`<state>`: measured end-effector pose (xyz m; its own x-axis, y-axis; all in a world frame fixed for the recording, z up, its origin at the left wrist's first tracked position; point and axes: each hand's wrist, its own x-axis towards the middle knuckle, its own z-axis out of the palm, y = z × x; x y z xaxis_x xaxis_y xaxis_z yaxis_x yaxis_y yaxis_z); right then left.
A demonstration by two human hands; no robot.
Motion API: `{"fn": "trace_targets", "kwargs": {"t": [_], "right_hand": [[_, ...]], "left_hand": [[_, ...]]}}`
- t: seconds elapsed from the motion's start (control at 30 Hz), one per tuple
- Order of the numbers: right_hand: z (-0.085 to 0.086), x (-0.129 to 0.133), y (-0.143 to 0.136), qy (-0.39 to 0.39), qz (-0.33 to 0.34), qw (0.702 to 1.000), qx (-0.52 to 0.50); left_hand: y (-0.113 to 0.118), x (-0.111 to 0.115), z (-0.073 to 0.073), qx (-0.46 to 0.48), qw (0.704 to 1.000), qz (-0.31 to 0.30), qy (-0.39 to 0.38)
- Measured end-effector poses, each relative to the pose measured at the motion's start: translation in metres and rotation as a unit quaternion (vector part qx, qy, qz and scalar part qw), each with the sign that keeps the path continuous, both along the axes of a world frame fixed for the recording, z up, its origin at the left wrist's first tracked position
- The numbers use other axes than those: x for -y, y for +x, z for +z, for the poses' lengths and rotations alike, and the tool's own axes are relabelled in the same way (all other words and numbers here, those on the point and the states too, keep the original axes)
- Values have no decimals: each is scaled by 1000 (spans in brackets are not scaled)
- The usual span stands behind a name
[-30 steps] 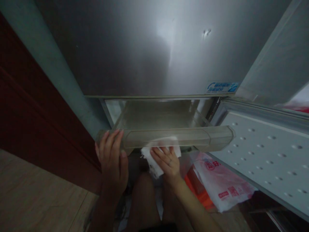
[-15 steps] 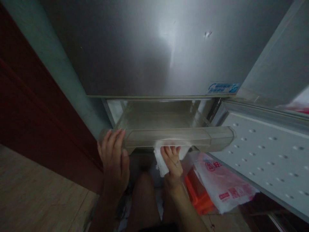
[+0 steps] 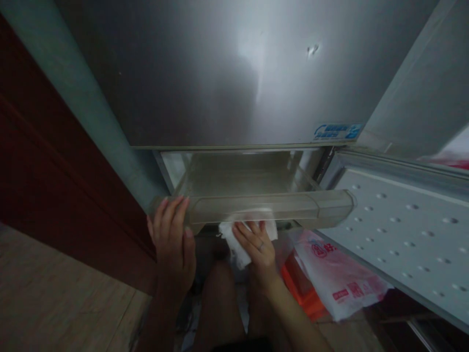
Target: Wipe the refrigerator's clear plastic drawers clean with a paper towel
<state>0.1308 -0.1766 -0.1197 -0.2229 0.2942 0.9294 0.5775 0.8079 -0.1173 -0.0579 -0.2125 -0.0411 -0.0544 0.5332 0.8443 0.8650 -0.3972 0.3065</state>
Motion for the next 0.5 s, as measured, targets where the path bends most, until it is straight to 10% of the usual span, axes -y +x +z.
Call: {"fn": "trace_targets", "kwargs": {"t": [0.23, 0.5], "right_hand": [[-21, 3, 35, -29, -104, 985, -137], [8, 3, -34, -4, -4, 998, -70]], "left_hand": [[0, -1, -1, 5, 1000, 2, 2], [-1, -3, -2, -1, 1000, 3, 8]]}}
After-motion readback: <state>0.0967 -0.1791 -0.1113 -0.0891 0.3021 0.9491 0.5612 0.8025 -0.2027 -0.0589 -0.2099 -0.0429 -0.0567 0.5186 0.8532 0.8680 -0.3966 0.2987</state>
